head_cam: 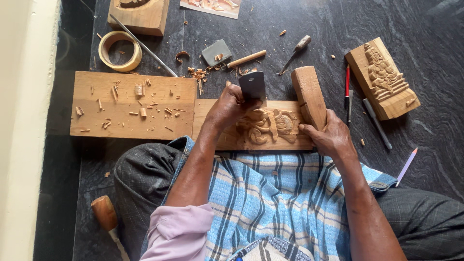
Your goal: The person carves a wooden block using a chisel and a wooden mallet. They repeatedly strike the chisel to shape the wood, occasionally adjusting the chisel's position and clearing wood shavings.
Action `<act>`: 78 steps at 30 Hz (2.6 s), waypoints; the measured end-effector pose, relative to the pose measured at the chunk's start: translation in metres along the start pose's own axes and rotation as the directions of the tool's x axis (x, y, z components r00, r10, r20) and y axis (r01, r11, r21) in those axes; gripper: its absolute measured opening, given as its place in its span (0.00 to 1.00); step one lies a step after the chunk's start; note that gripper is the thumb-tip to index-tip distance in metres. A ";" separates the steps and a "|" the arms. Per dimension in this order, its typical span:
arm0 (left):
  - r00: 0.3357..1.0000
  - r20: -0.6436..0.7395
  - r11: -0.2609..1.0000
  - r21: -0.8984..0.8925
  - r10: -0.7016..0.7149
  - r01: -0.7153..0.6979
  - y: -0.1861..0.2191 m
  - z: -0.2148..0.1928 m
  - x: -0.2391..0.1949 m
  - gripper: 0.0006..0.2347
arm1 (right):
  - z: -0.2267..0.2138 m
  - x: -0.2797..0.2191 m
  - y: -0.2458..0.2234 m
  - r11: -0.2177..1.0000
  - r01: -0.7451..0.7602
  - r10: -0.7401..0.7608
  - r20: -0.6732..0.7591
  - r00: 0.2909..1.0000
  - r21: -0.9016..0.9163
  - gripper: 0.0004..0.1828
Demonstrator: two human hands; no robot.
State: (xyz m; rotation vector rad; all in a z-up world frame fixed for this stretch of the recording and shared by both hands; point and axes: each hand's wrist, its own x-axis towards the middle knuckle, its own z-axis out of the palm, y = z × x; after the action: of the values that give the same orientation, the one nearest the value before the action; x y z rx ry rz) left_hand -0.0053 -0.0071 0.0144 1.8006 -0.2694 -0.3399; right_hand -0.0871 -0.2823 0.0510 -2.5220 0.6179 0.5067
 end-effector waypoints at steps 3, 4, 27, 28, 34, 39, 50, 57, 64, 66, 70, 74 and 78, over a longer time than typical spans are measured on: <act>1.000 -0.009 1.000 0.006 -0.004 0.004 0.001 0.000 -0.001 0.03 | -0.001 -0.002 -0.002 1.000 0.008 -0.008 -0.004 1.000 -0.003 0.43; 1.000 -0.015 1.000 0.018 0.000 0.001 0.001 0.000 -0.001 0.04 | 0.000 -0.003 -0.003 1.000 -0.018 0.018 0.010 1.000 0.009 0.43; 1.000 0.011 0.996 0.094 -0.005 0.004 0.005 0.004 -0.001 0.05 | -0.001 -0.005 -0.005 0.999 0.027 -0.027 -0.015 1.000 0.030 0.41; 1.000 0.012 0.990 0.140 0.005 -0.007 0.006 0.005 0.000 0.06 | -0.001 -0.005 -0.006 0.999 0.012 -0.012 -0.007 1.000 0.042 0.41; 1.000 0.004 0.989 0.146 0.025 -0.026 0.004 0.005 -0.002 0.06 | -0.005 -0.006 -0.007 0.992 -0.055 0.051 0.033 0.998 0.111 0.35; 0.991 0.031 0.963 0.233 0.130 -0.133 0.008 0.007 -0.004 0.06 | -0.007 -0.010 0.007 0.916 0.196 -0.151 -0.153 0.977 0.350 0.27; 0.996 0.047 0.965 0.250 0.070 -0.080 0.013 0.011 -0.006 0.04 | -0.076 -0.066 -0.047 0.555 0.707 -0.808 -0.484 0.335 -0.438 0.32; 0.996 0.078 0.974 0.223 0.031 -0.048 0.015 0.012 -0.009 0.04 | -0.083 -0.078 -0.045 0.538 0.754 -0.759 -0.606 0.238 -0.378 0.28; 0.992 0.071 0.968 0.221 0.101 -0.115 0.025 0.011 -0.015 0.05 | -0.077 -0.072 -0.055 0.570 0.392 -0.701 -0.178 0.690 -0.722 0.31; 0.994 0.077 0.972 0.213 0.080 -0.095 0.023 0.012 -0.015 0.05 | -0.081 -0.073 -0.046 0.578 0.507 -0.813 -0.394 0.429 -0.640 0.35; 0.997 0.054 0.978 0.195 0.059 -0.069 0.017 0.015 -0.013 0.05 | -0.071 -0.086 -0.035 0.573 0.695 -0.773 -0.569 0.282 -0.434 0.33; 1.000 0.010 0.992 0.130 -0.005 0.003 0.007 0.018 -0.016 0.07 | -0.055 -0.068 -0.034 0.635 0.519 -0.771 -0.425 0.474 -0.573 0.32; 0.944 -0.329 0.988 0.156 0.038 0.014 -0.008 0.021 -0.013 0.10 | -0.048 -0.081 -0.018 0.727 0.670 -0.587 -0.642 0.493 -0.149 0.37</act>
State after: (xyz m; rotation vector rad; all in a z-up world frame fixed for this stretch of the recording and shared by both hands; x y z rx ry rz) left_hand -0.0253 -0.0189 0.0034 1.9753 -0.0702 -0.0023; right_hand -0.1342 -0.2676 0.1330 -2.5204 -0.1234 -0.7156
